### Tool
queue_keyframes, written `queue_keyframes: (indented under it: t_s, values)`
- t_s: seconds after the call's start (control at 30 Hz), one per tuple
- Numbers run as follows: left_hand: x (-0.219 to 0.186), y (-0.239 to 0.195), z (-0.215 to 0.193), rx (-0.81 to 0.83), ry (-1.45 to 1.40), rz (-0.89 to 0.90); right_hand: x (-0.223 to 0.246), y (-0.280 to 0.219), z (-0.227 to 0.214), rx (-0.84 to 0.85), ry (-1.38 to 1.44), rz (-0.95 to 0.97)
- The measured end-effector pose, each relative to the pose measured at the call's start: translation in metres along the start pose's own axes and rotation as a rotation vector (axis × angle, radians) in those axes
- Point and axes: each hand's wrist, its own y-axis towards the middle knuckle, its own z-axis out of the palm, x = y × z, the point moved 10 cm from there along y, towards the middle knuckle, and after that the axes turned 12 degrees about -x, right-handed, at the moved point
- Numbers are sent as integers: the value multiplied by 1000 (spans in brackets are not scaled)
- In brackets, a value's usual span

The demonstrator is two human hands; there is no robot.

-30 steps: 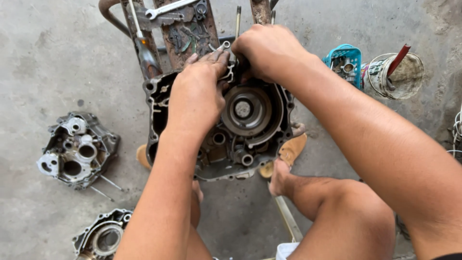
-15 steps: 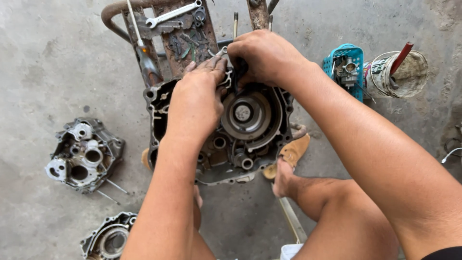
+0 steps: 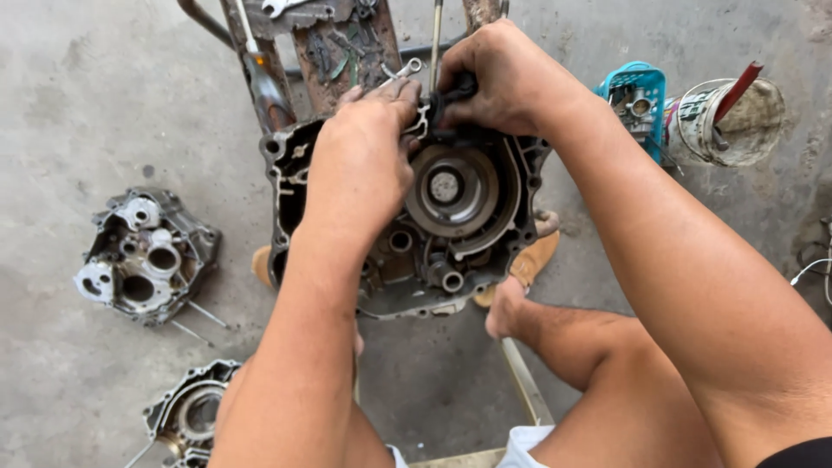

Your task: Disassembling and cleaning a motorcycle engine on a stand using a screwdriver and a cloth

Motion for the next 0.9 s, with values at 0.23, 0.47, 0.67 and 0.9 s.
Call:
queue_keyframes:
  t_s: [0.23, 0.47, 0.67, 0.9]
  values:
    - [-3, 4, -4, 3, 7, -20, 14, 0, -3, -60, 21, -2]
    - [0, 5, 0, 35, 23, -46, 10, -6, -43, -172, -33, -28]
    - [0, 4, -3, 39, 15, -76, 6, -3, -13, -11, -367, 112]
    - [0, 5, -4, 50, 34, -68, -16, 8, 12, 227, -295, 159]
